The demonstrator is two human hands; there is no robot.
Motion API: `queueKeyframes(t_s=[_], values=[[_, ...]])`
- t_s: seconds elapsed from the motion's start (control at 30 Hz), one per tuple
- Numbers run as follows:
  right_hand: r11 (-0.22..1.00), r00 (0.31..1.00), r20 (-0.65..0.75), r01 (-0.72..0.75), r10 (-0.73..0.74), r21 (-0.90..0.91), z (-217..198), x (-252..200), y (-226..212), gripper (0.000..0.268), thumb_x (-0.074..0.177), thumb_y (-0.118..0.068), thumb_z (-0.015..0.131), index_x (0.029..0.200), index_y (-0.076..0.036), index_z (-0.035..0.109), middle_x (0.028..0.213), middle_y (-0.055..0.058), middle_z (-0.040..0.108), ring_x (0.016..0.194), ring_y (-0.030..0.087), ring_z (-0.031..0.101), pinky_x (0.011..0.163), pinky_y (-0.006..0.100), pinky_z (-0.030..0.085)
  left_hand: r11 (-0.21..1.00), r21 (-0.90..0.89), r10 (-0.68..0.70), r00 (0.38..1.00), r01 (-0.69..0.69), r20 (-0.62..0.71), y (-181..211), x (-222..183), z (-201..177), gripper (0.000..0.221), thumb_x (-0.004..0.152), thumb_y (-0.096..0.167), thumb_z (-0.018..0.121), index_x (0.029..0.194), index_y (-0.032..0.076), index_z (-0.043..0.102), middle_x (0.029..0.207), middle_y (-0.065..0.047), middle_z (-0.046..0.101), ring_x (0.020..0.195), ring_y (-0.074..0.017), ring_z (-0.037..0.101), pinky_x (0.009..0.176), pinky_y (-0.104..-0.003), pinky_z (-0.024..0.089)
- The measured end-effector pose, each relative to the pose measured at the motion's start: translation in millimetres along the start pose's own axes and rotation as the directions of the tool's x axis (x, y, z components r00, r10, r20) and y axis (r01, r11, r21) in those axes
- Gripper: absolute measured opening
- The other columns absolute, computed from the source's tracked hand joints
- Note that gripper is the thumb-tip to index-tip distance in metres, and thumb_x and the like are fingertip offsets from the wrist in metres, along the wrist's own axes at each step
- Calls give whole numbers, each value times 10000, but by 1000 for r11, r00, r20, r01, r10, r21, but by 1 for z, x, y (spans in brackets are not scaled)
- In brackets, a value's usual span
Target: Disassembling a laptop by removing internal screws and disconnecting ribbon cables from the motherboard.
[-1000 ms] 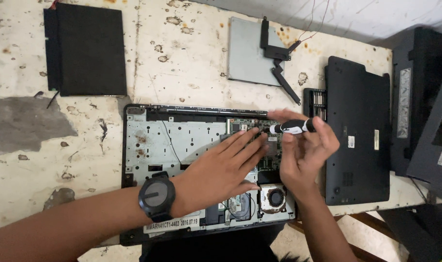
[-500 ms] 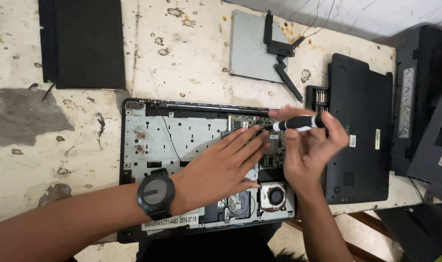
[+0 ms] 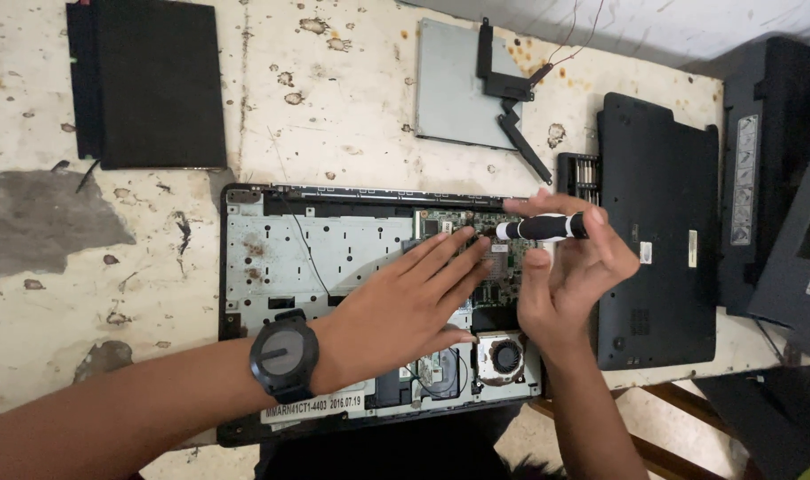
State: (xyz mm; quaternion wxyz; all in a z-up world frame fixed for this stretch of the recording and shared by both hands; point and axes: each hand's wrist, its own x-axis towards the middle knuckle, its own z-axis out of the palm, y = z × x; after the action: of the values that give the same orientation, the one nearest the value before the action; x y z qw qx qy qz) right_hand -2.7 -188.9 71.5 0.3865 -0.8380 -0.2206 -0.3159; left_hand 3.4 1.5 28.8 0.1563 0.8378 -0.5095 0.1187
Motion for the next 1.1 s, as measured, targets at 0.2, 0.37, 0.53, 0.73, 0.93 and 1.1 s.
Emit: queueKeyframes(t_s=[0.2,0.37,0.53,0.73,0.93,1.1], values=[[996,998,-8,-56,57,68,-4,-8,12,685,997,91,743,1478,-160,324,1148,227,491,893,334,712,799,401,653,1000,-19,12,1000,-11,21,0,1,1,822,1031,652,376,1558,23,431,1638,-199,389,1559,-336,289,1307,-454,217],[991,1000,-22,-5,8,137,2,-6,9,714,1009,197,658,1506,-189,318,1200,228,505,978,330,657,836,498,695,1000,22,7,1000,-7,21,1,0,2,841,1027,674,370,1555,23,437,1641,-186,393,1562,-322,285,1310,-447,209],[998,999,46,-7,4,65,-3,-1,5,517,1115,22,536,1505,-174,258,1137,262,548,968,340,698,727,375,611,1000,-14,10,1000,-9,14,0,1,0,826,1017,656,420,1538,17,455,1630,-189,405,1556,-334,293,1303,-449,224],[991,997,-2,-80,80,107,-3,-8,9,560,1067,10,611,1489,-146,279,1316,268,436,1058,411,652,947,496,628,1000,4,17,1000,-17,26,0,1,2,840,1028,665,380,1560,18,427,1647,-190,377,1561,-331,281,1309,-449,216],[998,999,32,-26,25,54,-6,-18,17,754,1004,138,726,1538,-219,330,1176,245,537,953,348,710,870,483,685,1000,17,16,999,-17,43,1,1,4,847,1024,678,373,1556,23,436,1635,-188,400,1559,-328,287,1311,-448,218],[984,996,92,-27,11,178,-5,-6,13,626,1092,154,472,1540,-191,203,1172,319,567,1043,397,677,915,456,650,1000,-24,-8,1000,8,9,0,1,4,811,1031,654,394,1529,18,478,1631,-191,407,1552,-328,306,1308,-446,225]])
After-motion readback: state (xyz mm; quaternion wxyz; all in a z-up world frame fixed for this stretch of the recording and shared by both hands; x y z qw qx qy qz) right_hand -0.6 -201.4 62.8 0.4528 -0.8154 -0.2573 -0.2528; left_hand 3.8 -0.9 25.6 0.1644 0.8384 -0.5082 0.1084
